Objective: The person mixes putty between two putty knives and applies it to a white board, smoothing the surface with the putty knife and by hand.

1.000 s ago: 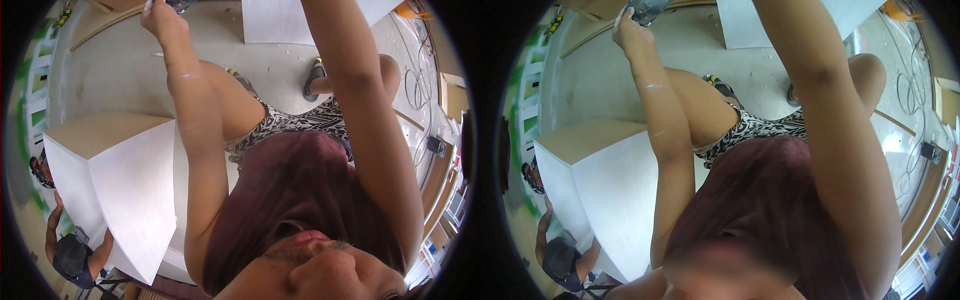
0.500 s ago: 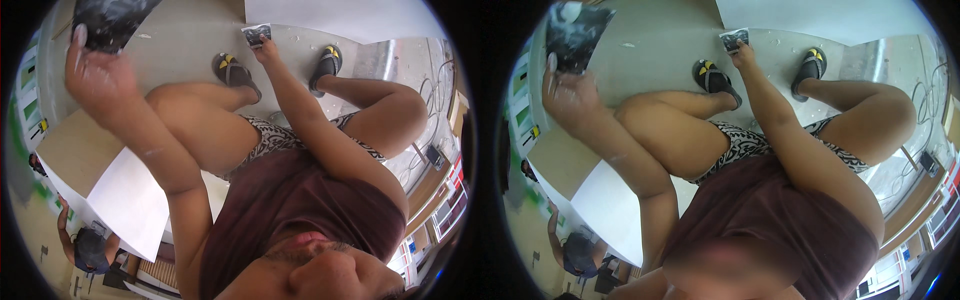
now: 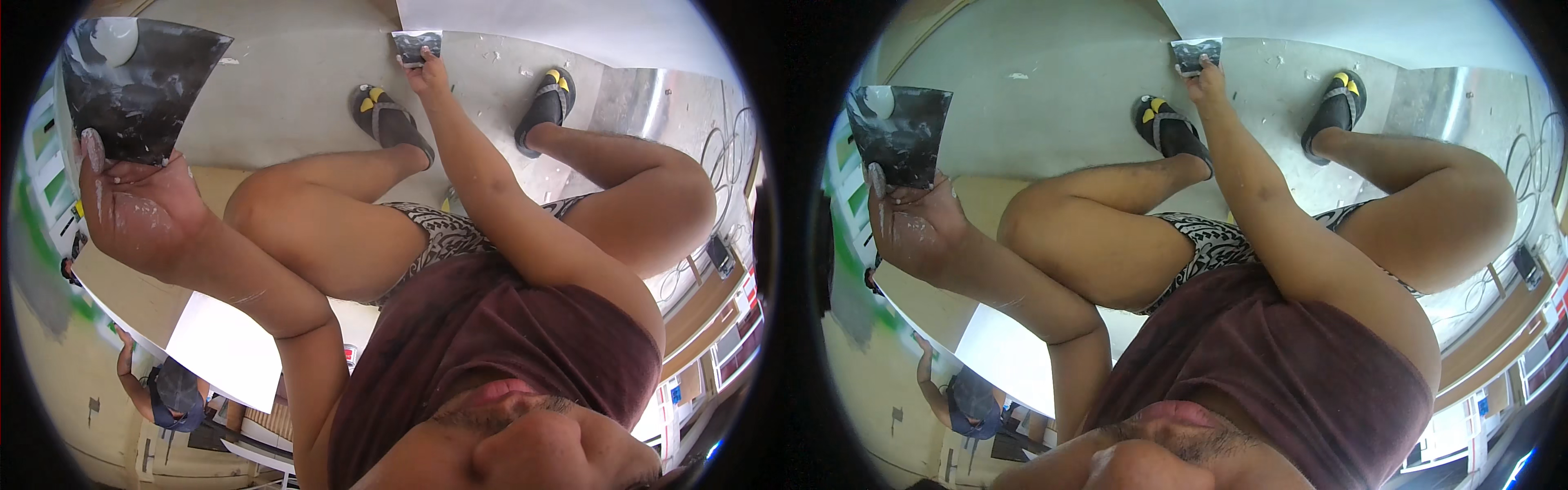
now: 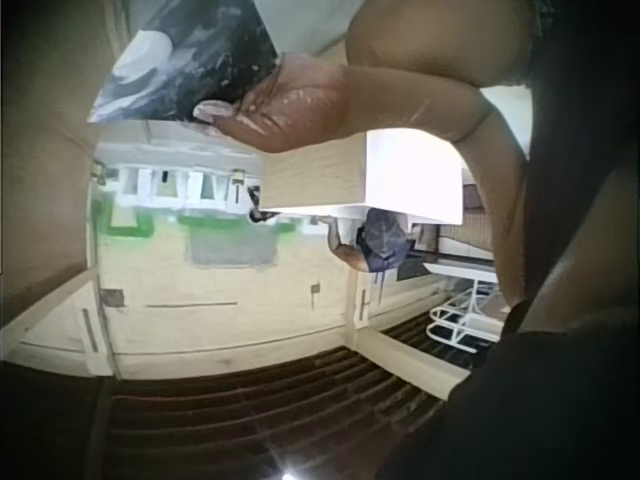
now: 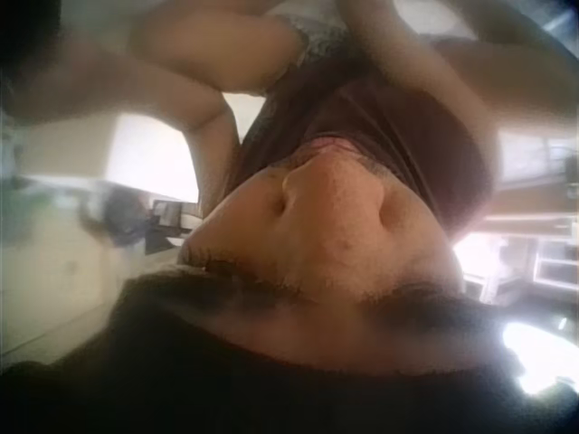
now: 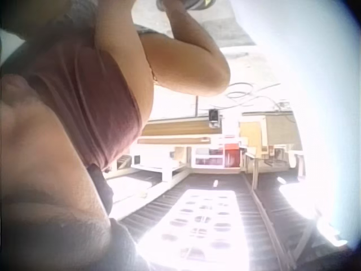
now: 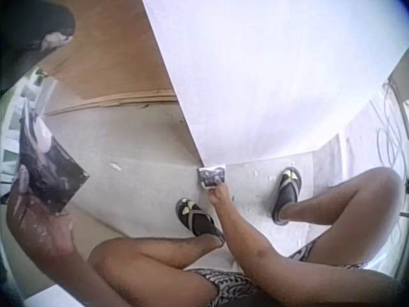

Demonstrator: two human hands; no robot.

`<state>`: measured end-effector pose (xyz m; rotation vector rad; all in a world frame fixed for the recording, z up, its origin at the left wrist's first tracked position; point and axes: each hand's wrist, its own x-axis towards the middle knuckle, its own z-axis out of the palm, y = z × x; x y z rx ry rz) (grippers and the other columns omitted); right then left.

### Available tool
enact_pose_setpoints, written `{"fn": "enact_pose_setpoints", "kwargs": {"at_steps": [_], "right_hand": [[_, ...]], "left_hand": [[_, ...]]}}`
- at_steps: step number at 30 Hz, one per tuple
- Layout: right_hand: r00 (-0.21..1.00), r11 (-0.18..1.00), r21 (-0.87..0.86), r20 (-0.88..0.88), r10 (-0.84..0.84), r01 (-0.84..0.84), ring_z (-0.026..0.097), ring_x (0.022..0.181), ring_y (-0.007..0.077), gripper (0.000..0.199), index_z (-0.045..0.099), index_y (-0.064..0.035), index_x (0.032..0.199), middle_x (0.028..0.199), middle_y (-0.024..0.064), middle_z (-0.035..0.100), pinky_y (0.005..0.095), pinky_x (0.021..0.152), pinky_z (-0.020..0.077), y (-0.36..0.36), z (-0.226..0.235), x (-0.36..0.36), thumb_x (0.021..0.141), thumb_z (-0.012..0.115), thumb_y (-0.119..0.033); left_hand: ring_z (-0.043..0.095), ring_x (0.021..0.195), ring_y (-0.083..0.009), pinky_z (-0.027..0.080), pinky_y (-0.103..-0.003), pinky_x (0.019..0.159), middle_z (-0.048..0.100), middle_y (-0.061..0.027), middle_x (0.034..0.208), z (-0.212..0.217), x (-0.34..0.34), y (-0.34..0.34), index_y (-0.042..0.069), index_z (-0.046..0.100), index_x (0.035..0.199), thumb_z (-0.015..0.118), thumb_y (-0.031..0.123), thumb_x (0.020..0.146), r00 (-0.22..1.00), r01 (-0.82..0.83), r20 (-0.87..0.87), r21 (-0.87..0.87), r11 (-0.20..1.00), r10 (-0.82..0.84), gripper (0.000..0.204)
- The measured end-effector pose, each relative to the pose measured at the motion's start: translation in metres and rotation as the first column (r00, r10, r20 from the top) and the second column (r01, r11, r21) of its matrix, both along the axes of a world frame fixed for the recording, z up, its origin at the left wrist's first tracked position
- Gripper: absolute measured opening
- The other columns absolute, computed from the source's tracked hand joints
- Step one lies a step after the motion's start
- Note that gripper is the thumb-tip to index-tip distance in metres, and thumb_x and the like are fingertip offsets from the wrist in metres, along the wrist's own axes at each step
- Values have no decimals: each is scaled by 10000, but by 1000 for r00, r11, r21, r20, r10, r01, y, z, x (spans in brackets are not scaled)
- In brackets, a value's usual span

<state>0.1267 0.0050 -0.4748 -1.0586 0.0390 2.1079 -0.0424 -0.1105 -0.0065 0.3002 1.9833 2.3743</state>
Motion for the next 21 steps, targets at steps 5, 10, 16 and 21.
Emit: {"fn": "enact_pose_setpoints", "kwargs": {"at_steps": [5,10,16,21], "right_hand": [[999,998,54,15,31,-32,663,957,327,225,478,-60,1245,1137,133,618,569,825,565,3,8,-5,1035,423,-119],[992,1000,-2,128,-24,24,650,965,335,251,453,-73,1272,1151,139,600,566,804,567,7,22,-16,1032,386,-101],[972,970,-233,234,-16,72,635,975,354,252,456,-63,1263,1165,148,577,621,829,536,51,57,-43,1022,381,-58],[968,997,-16,238,-75,81,634,949,341,276,452,-65,1259,1151,156,564,575,736,554,1,79,-28,989,422,-14]], "left_hand": [[631,951,-191,478,-349,880,657,-177,1018,2,4,1,-115,633,1077,707,47,856,999,36,-8,34,999,-36,284],[626,950,-180,486,-346,880,655,-176,1033,-2,-4,-7,-108,641,1072,698,43,869,997,63,-42,-17,998,-63,260],[621,939,-193,502,-328,859,652,-184,1052,-9,-9,-14,-128,648,1056,671,24,886,982,93,-152,-103,990,-108,229],[618,910,-197,525,-316,800,642,-201,1061,-11,-8,-30,-152,645,1052,649,-36,874,878,-124,-454,-524,842,-153,212]]}}
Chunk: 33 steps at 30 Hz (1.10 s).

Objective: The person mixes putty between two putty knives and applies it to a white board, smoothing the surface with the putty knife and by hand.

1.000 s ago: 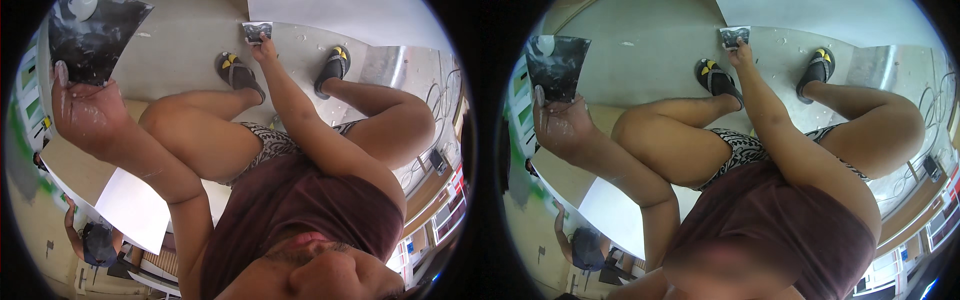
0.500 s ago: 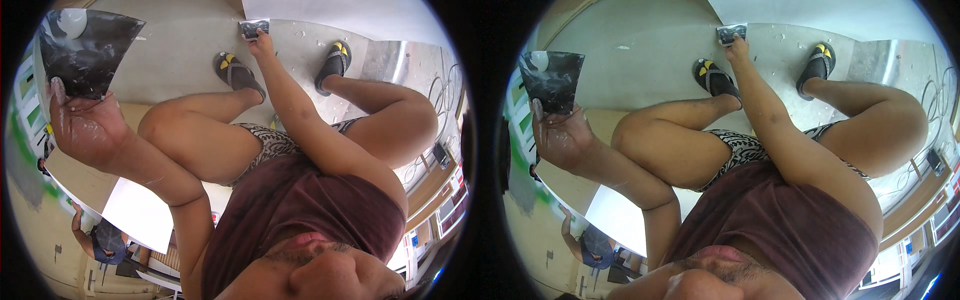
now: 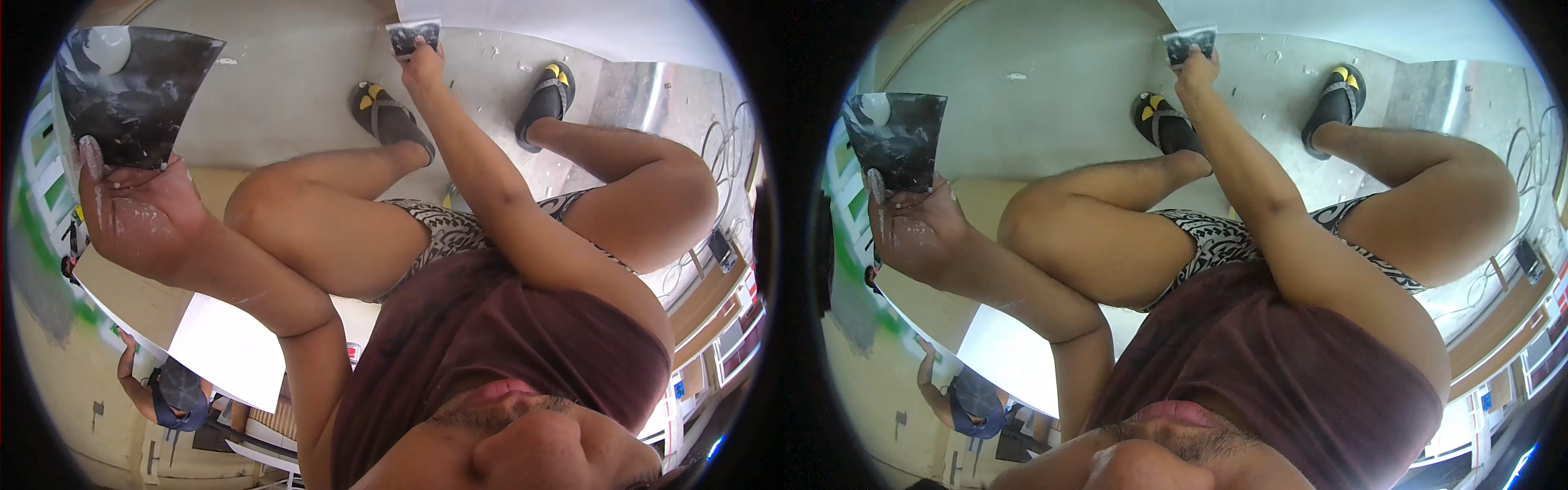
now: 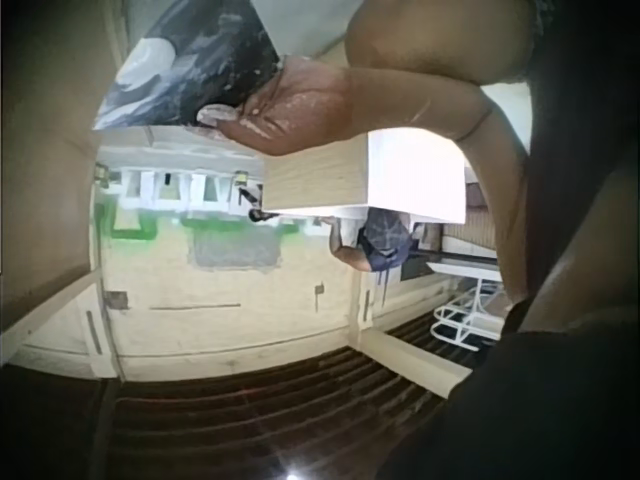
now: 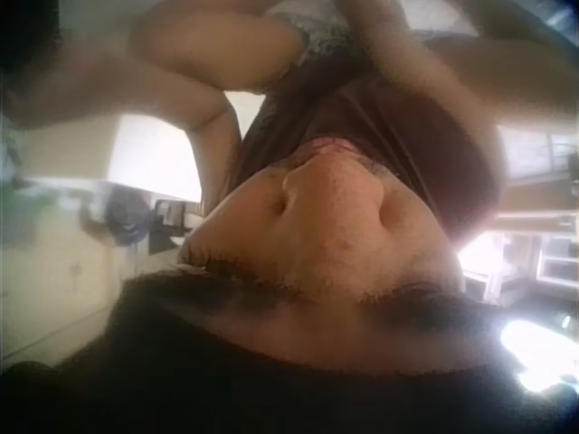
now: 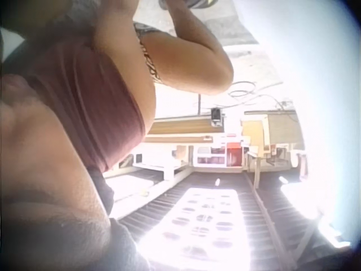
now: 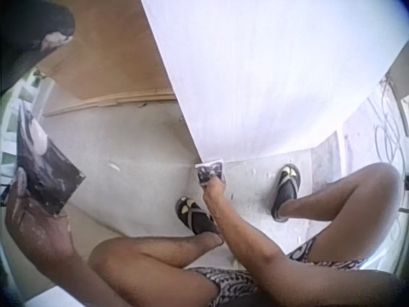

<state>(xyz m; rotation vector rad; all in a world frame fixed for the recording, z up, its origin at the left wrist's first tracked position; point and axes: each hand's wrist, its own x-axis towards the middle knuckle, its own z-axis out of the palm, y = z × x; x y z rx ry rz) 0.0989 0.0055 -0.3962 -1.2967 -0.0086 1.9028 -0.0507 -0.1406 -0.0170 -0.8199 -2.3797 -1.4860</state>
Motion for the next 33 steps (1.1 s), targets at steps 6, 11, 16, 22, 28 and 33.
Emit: {"fn": "enact_pose_setpoints", "kwargs": {"at_steps": [6,11,16,22,28,33], "right_hand": [[1000,996,-86,30,-4,7,635,976,353,249,440,-77,1259,1176,152,561,589,772,566,12,-43,20,1011,425,-61],[998,988,-139,14,-69,70,632,751,297,252,488,-78,1172,988,131,595,471,560,544,29,-21,0,936,446,2],[996,994,-57,7,-89,90,618,709,280,254,496,-61,1150,971,125,593,457,527,532,49,34,-17,903,474,-5],[997,998,-4,34,-69,70,643,837,290,228,501,19,1145,1027,140,606,494,686,600,55,152,-44,941,570,-55],[991,963,258,-124,-52,83,595,669,214,88,564,-65,969,774,70,586,356,560,505,89,263,-74,935,483,-70],[920,607,782,-330,209,142,613,692,177,101,567,-43,974,807,73,616,311,616,511,70,397,-38,940,477,-12]], "left_hand": [[618,919,-199,523,-312,803,638,-208,1054,5,6,27,-155,636,1070,663,-28,866,936,12,311,433,902,-162,242],[617,937,-198,507,-328,841,641,-197,1060,3,5,28,-142,643,1068,678,10,870,838,-110,481,614,782,-259,253],[620,942,-184,502,-314,821,648,-153,1065,-14,-6,28,-107,654,1043,662,61,893,940,67,257,507,859,-225,225],[620,973,-226,487,-327,869,640,-143,1047,-29,-9,24,-72,627,1069,652,94,887,973,220,-91,66,973,-214,248],[624,954,-269,490,-407,888,638,-142,1018,-14,-2,51,-77,608,1033,613,44,867,691,-15,458,783,622,-559,205],[641,1022,-297,495,-421,912,663,-170,1068,-19,-14,32,-51,602,1083,619,60,870,672,-86,490,797,598,-556,240]]}}
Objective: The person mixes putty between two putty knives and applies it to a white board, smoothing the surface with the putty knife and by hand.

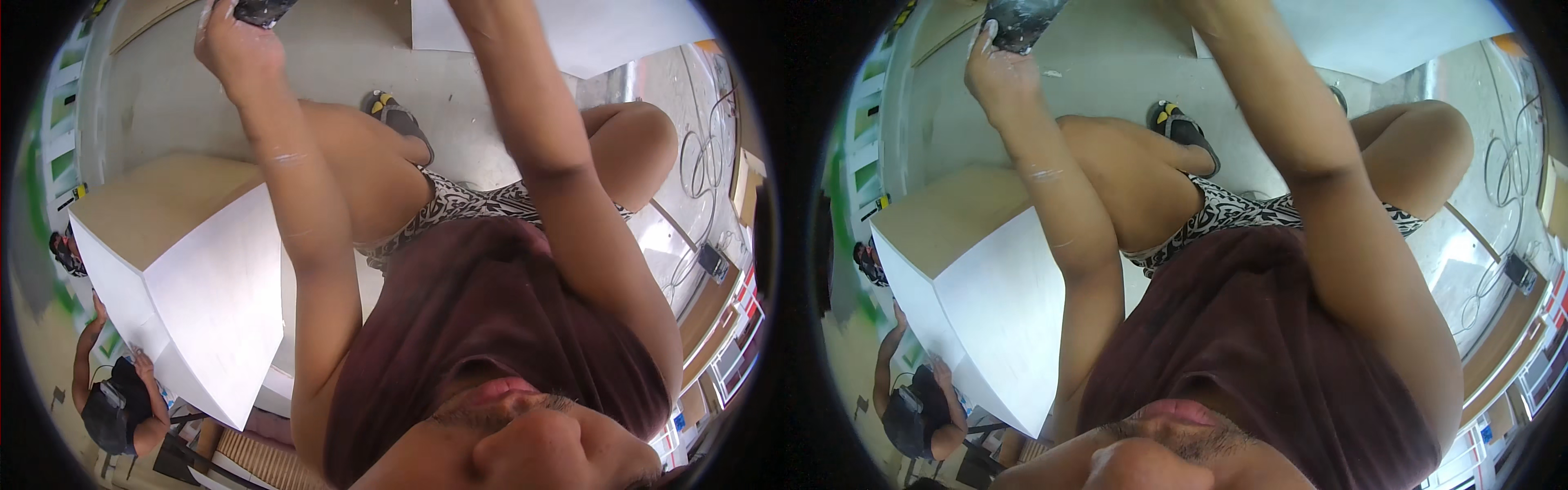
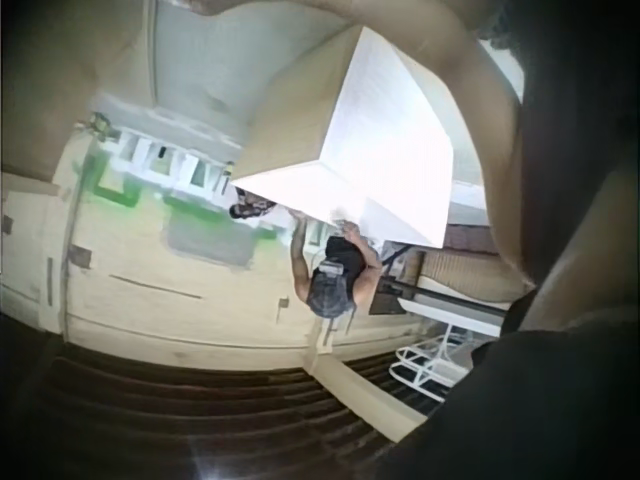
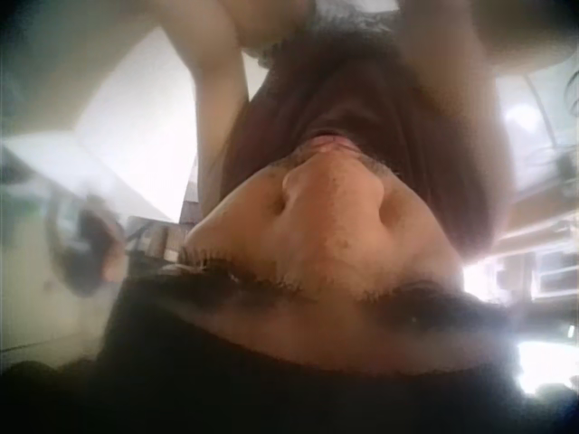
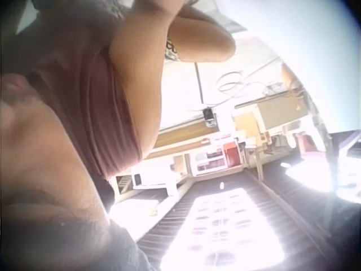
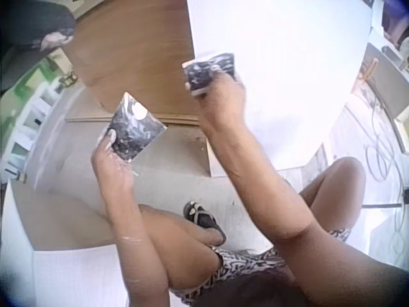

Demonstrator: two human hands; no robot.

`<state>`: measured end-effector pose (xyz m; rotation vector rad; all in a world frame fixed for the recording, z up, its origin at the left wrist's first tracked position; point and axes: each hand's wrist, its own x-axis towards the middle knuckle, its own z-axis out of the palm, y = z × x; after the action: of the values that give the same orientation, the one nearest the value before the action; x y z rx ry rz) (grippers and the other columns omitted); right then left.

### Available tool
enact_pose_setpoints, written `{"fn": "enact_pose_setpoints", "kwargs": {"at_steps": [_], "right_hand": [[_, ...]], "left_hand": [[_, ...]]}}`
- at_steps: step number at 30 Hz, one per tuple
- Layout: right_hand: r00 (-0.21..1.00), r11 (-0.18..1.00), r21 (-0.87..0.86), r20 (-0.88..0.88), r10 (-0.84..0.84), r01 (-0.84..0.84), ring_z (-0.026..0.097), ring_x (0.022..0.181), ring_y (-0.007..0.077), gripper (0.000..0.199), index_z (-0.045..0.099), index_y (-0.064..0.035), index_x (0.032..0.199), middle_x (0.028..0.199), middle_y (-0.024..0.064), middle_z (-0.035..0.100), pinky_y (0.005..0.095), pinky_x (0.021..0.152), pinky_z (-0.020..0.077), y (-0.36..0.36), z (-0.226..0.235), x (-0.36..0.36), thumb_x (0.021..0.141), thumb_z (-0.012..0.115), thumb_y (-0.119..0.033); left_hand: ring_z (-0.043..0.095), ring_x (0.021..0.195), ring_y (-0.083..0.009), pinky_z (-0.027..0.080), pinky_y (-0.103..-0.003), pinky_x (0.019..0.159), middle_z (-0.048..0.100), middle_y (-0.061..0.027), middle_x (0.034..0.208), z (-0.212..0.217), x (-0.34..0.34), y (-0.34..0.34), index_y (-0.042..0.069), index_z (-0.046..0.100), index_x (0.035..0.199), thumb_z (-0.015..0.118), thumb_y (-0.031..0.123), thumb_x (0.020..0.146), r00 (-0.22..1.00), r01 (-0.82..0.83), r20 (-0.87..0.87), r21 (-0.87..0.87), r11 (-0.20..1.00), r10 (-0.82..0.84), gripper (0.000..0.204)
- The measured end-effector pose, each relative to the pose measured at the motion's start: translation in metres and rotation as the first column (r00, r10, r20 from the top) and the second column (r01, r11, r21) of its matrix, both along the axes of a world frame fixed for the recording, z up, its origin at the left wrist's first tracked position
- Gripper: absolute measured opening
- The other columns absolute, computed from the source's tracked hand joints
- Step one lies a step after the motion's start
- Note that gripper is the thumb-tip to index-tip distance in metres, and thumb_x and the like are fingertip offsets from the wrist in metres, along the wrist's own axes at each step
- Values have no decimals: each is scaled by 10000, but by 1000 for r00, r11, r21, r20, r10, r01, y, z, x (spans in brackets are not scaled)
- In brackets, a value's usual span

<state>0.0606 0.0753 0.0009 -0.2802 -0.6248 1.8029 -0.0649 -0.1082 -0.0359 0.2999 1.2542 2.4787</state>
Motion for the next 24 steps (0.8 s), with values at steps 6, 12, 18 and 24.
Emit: {"fn": "enact_pose_setpoints", "kwargs": {"at_steps": [6,12,18,24], "right_hand": [[937,967,-177,331,-116,182,659,861,253,200,544,8,1094,970,111,631,408,731,589,-20,-156,92,900,586,-24],[767,723,-573,635,94,386,669,928,321,334,466,-42,1284,1155,144,596,564,753,585,-46,-370,137,954,492,5],[901,643,-760,339,271,93,621,1079,348,293,431,-54,1308,1229,166,571,579,873,560,-28,-443,140,1015,436,-61],[928,628,-778,249,277,21,608,1106,331,267,439,-34,1293,1251,161,566,562,892,563,-28,-460,127,1039,394,-106]], "left_hand": [[633,1041,-284,477,-408,927,665,-170,1082,1,16,21,-60,606,1091,616,66,884,1000,-29,9,-13,999,29,243],[647,1007,-241,476,-357,922,682,-169,1078,8,23,18,-35,645,1127,605,82,900,997,55,-54,-88,995,-60,259],[625,935,-194,489,-286,878,657,-174,1033,2,21,1,-115,627,1039,611,29,901,621,-403,-776,-441,802,-115,201],[621,938,-141,471,-238,886,669,-122,1027,11,11,11,-90,658,1018,661,74,897,911,-234,-407,-362,902,73,204]]}}
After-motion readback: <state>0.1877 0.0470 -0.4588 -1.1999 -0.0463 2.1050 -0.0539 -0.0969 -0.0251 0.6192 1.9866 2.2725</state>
